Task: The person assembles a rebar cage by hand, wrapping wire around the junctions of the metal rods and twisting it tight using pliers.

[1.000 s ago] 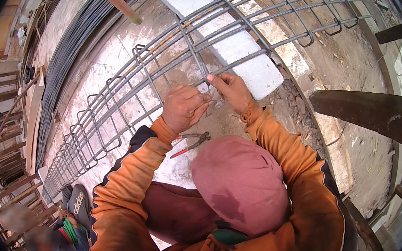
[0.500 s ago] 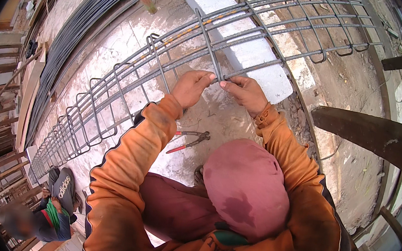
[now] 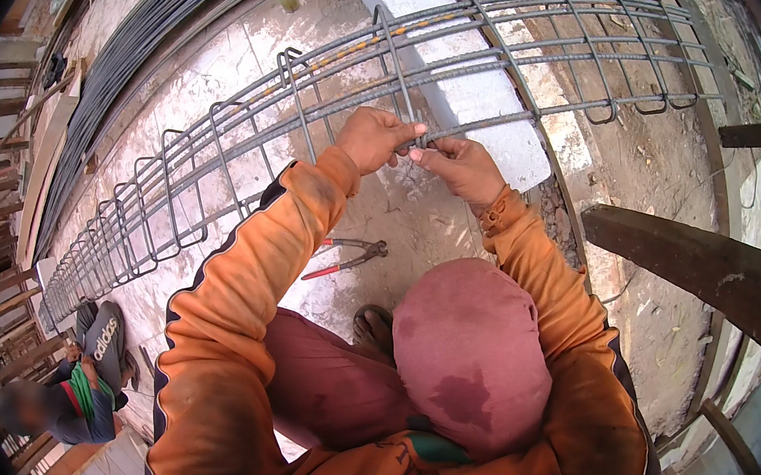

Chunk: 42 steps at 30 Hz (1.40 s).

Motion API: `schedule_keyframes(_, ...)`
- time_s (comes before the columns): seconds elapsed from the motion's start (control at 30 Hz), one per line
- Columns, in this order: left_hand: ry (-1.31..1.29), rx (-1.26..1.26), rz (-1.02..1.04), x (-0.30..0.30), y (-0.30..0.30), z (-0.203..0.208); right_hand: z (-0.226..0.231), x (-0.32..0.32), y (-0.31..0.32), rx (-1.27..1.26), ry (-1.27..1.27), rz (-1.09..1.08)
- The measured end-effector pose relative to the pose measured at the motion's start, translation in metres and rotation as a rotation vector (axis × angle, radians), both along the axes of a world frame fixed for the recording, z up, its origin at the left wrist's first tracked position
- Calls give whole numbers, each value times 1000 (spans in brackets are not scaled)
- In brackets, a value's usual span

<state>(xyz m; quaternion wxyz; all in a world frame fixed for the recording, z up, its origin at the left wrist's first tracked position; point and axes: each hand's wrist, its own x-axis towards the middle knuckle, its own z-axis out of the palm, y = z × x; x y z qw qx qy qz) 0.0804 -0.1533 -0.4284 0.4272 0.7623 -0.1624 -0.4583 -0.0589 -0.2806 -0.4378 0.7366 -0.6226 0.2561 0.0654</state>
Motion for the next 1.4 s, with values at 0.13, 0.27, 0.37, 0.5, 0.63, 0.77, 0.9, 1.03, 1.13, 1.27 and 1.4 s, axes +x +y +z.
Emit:
schedule_keyframes(0.13,-11,-8,11,-1,-2,-1,-8,-4,2,-171,-24,61)
schedule_keyframes(0.27,38,-60,38,-2,1,-7,-17,-5,16,-475,-67,-23)
schedule_keyframes(0.37,-47,-43,-17,5,6,-16,-22,0,29,-663,-92,-124)
schedule_keyframes(0.5,-99,41,-100,8,4,-3,-28,4,35,-785,-183,-272)
schedule_keyframes(0.63,79,27,-86,19,10,-5,-42,7,41,-798,-143,-320)
schedule_keyframes(0.77,230,224,-219,31,11,-6,-46,7,44,-782,-155,-353)
schedule_keyframes(0.9,397,498,-365,30,-9,5,-48,8,44,-794,-179,-393)
schedule_keyframes(1.03,504,284,-282,33,-14,-6,-49,9,44,-761,-203,-362)
schedule_keyframes(1.13,427,12,-133,35,-6,-26,-47,9,41,-789,-205,-318)
schedule_keyframes(1.27,160,-47,-95,39,6,-44,-38,10,42,-740,-136,-246)
schedule_keyframes(1.4,-61,-165,35,13,11,-18,-35,5,31,-895,-59,-88)
